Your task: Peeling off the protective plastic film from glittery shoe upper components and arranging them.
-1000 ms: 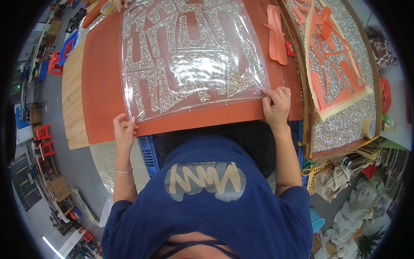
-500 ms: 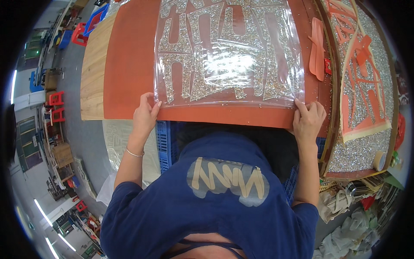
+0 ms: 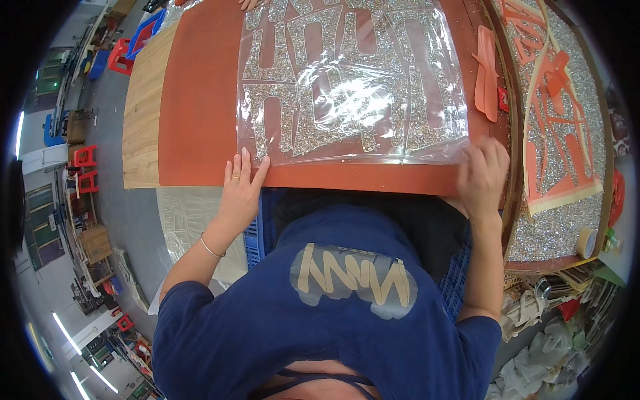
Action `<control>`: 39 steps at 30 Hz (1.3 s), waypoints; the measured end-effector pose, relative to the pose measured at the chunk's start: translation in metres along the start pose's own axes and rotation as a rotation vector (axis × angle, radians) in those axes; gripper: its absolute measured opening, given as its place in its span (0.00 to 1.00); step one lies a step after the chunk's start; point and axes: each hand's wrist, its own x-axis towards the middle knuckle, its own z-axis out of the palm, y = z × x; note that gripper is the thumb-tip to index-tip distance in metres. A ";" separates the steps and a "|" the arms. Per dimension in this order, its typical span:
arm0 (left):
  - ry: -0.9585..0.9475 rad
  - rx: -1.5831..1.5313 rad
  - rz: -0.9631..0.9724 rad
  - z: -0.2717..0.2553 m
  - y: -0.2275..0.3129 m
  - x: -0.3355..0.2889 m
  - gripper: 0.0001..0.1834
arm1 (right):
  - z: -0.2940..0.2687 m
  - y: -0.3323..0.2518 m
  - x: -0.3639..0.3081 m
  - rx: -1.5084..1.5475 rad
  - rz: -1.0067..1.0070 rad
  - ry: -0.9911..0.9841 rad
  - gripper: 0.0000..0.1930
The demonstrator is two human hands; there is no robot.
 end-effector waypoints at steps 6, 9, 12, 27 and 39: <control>-0.033 0.018 -0.003 -0.003 0.003 -0.005 0.33 | 0.062 -0.058 0.119 0.340 -0.268 -0.197 0.18; -0.001 0.013 0.010 -0.001 0.007 -0.001 0.34 | 0.119 -0.053 0.150 0.237 -0.382 -0.139 0.24; 0.022 -0.016 -0.004 -0.005 0.007 -0.002 0.32 | 0.131 -0.072 0.136 0.249 -0.475 -0.542 0.29; 0.303 -0.328 0.013 -0.009 0.026 0.197 0.29 | 0.126 -0.072 0.093 0.081 -0.059 -0.218 0.33; 0.136 -0.043 -0.437 0.022 -0.004 0.095 0.39 | 0.072 -0.050 0.103 -0.233 0.115 -0.332 0.37</control>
